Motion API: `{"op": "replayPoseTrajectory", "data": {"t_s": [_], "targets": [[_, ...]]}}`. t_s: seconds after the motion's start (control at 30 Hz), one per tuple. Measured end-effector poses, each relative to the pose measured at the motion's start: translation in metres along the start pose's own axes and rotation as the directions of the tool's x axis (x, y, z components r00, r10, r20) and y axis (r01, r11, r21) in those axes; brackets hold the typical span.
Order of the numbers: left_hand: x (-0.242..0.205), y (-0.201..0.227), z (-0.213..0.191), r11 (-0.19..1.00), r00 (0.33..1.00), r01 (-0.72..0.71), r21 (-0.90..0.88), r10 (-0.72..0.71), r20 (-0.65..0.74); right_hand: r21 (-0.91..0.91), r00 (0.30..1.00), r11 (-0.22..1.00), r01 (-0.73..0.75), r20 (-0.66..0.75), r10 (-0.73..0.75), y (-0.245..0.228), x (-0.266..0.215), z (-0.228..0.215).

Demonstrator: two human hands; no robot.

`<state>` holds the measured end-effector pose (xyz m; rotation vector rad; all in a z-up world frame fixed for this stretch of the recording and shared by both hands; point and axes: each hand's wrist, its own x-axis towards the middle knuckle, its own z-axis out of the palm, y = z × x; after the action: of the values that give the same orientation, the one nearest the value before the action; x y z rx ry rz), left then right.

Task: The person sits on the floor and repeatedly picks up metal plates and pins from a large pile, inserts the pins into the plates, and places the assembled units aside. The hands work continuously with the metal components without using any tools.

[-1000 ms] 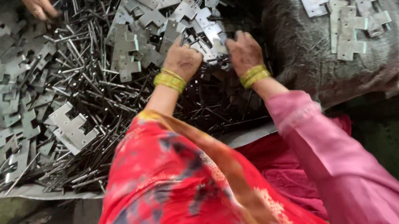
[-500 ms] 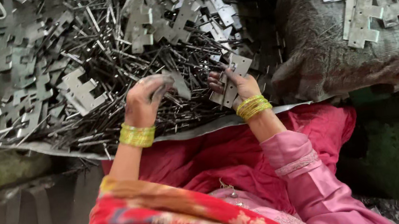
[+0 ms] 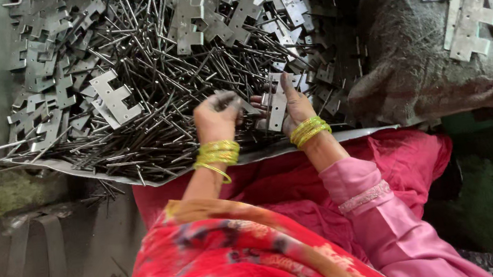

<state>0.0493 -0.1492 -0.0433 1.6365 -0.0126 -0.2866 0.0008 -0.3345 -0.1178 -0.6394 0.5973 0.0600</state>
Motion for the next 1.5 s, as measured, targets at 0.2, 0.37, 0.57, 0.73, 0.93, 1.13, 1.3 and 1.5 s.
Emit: {"op": "replayPoseTrajectory", "data": {"t_s": [0.2, 0.37, 0.57, 0.73, 0.93, 1.13, 1.3, 1.5], "targets": [[-0.015, 0.004, -0.008, 0.986, 0.985, -0.146, 0.082, 0.152, -0.079, 0.06, 0.997, 0.997, 0.056, 0.057, -0.059, -0.001, 0.006, 0.008], [-0.024, -0.018, -0.005, 0.98, 0.991, -0.112, 0.164, 0.099, 0.088, 0.147, 0.983, 0.988, -0.039, 0.182, 0.012, 0.023, 0.014, 0.007], [-0.039, -0.027, -0.014, 0.919, 0.934, -0.336, 0.207, 0.353, -0.052, -0.005, 0.978, 0.989, 0.15, 0.149, -0.147, 0.049, 0.0, 0.051], [-0.037, -0.004, -0.088, 0.879, 0.993, -0.07, 0.472, 0.018, 0.115, -0.516, 0.336, -0.051, 0.855, 0.625, -0.704, 0.018, -0.048, 0.11], [-0.004, 0.012, -0.116, 0.827, 0.826, -0.316, 0.466, -0.002, 0.564, -0.732, 0.759, -0.326, 0.598, 0.648, -0.063, -0.028, -0.097, 0.113], [0.063, -0.013, -0.173, -0.187, 0.883, -0.221, 0.957, 0.378, 0.278, -0.952, 0.586, 0.102, 0.287, 0.09, -0.805, -0.167, -0.051, -0.004], [0.079, -0.004, -0.19, -0.028, 0.934, -0.28, 0.96, 0.223, 0.279, -0.96, 0.226, -0.006, -0.279, -0.06, -0.972, -0.315, 0.039, -0.13], [0.037, 0.056, -0.136, 0.028, 0.879, -0.279, 0.96, 0.409, 0.244, -0.764, 0.102, -0.58, -0.282, 0.577, -0.81, -0.209, 0.015, -0.05]]}}
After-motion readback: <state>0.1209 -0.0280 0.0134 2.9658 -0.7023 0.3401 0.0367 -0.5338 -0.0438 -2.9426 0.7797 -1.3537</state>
